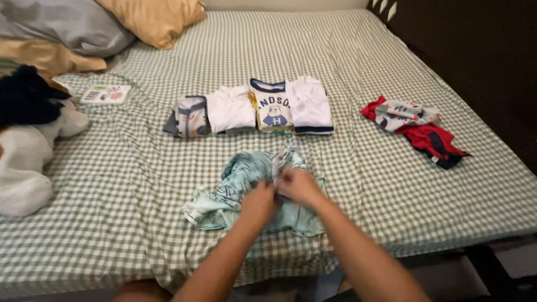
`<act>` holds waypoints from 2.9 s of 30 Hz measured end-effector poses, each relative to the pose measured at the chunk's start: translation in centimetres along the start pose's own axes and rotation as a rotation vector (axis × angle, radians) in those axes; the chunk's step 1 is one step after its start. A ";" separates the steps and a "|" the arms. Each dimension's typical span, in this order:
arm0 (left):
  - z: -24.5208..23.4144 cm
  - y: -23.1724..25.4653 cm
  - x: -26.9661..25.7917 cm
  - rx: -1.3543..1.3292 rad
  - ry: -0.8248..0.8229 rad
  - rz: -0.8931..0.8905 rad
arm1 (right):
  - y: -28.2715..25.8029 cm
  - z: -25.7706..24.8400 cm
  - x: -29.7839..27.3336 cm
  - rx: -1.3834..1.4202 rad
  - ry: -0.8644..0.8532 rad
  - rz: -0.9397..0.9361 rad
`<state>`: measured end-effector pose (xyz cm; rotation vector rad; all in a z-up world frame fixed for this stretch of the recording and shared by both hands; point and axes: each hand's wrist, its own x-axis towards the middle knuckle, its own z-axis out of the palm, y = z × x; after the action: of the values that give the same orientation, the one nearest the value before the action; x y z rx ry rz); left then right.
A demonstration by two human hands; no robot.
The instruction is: The person folds several small garments on a bed, including a white shirt, a patterned light-blue shirt, and a red shirt. They then place the folded items into a white drawer unit.
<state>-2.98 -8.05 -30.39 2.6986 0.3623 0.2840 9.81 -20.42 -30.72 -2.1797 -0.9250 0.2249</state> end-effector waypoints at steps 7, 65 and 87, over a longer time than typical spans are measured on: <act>1.0 -3.8 -2.0 -0.239 0.206 -0.008 | 0.5 0.6 -5.2 0.268 0.144 0.052; 3.9 -8.4 0.8 -1.011 0.074 -0.308 | 2.5 5.9 -1.8 0.274 0.535 0.336; 2.1 -8.7 0.6 -1.537 -0.038 -0.483 | 1.4 7.0 -0.8 0.712 0.350 0.368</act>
<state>-3.76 -0.94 -35.77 1.0715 0.4789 0.2121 7.09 -17.66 -36.76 -1.6215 -0.1840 0.2837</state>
